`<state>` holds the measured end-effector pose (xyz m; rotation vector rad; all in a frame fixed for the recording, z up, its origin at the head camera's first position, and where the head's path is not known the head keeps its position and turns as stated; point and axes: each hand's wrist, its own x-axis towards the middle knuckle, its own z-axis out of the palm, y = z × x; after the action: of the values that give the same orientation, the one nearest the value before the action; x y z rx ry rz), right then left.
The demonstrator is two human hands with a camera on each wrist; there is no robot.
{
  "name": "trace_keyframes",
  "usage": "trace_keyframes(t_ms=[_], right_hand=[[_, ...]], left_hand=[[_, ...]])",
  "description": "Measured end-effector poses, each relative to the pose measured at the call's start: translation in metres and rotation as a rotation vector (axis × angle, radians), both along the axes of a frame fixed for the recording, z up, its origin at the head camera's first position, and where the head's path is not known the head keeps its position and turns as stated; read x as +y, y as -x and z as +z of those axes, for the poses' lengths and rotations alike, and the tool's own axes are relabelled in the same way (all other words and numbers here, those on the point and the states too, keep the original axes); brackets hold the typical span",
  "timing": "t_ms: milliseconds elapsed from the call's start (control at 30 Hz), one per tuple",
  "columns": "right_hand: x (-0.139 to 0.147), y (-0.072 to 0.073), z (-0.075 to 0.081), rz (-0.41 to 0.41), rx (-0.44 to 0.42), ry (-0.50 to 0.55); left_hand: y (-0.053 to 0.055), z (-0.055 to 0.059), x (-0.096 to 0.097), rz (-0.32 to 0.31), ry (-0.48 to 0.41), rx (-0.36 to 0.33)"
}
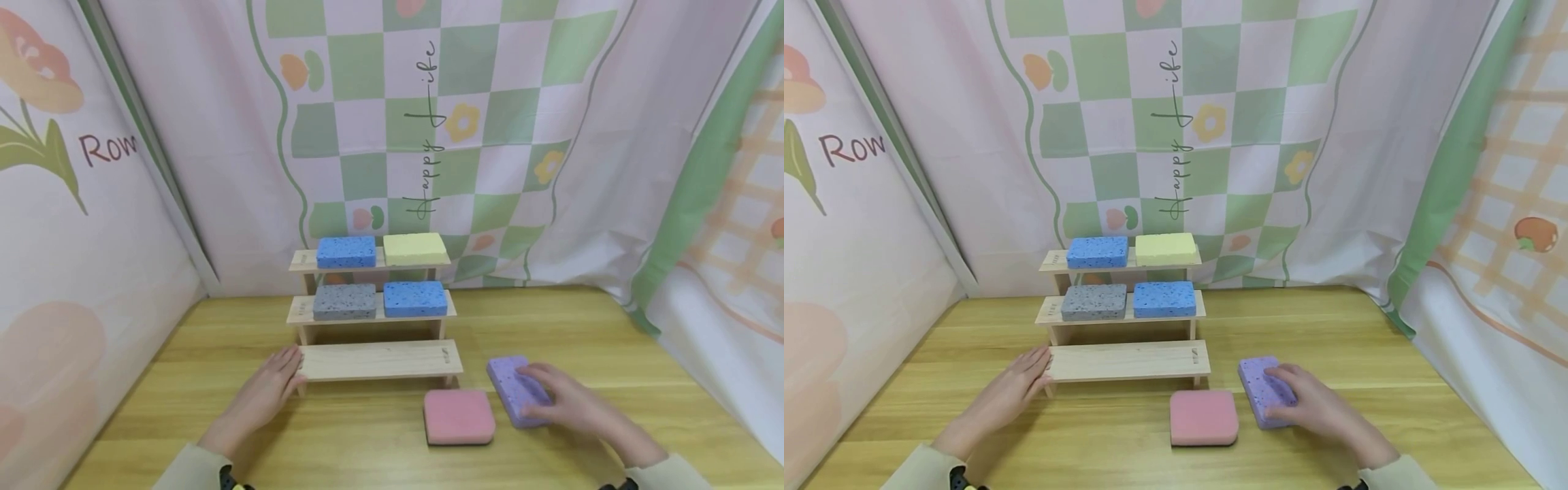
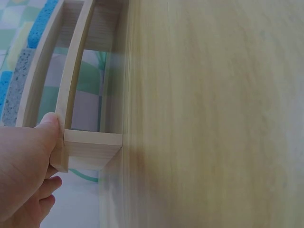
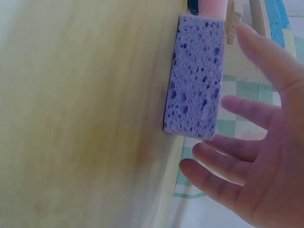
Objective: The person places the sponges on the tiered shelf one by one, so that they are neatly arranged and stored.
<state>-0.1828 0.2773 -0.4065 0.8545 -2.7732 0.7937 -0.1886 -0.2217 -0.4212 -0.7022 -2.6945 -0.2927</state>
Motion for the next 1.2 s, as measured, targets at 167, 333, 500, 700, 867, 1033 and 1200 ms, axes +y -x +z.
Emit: trace_keyframes(t_ms=[167,333,500,700,867,1033,1200], right_hand=[[-0.0048,-0.0026,0.0008,-0.06,-0.088,-0.046],[-0.0082,-0.0045,-0.0003,-0.083,-0.102,-0.085],[-0.0085,-0.0047,-0.0002,-0.081,-0.092,-0.098],[-0.0073,-0.0039,-0.0008,-0.059,-0.086,-0.109],[-0.0061,-0.0026,-0.0014,-0.056,-0.067,-0.114],[-0.003,-0.0024,-0.0016,-0.049,-0.054,-0.11],[0.0003,-0.0009,-0.0012,-0.043,-0.047,-0.112]], left_hand=[[-0.0006,0.0004,0.0,0.002,-0.009,-0.005],[-0.0015,0.0005,-0.0004,-0.001,-0.007,0.001],[-0.0015,0.0002,-0.0006,0.001,-0.006,0.001],[-0.0009,-0.0003,-0.001,0.001,-0.004,0.002],[-0.0006,0.0,-0.0008,-0.007,-0.004,0.003],[-0.0009,0.0008,-0.0004,-0.007,0.0,0.003],[-0.0015,0.0014,-0.0005,-0.003,0.003,0.002]])
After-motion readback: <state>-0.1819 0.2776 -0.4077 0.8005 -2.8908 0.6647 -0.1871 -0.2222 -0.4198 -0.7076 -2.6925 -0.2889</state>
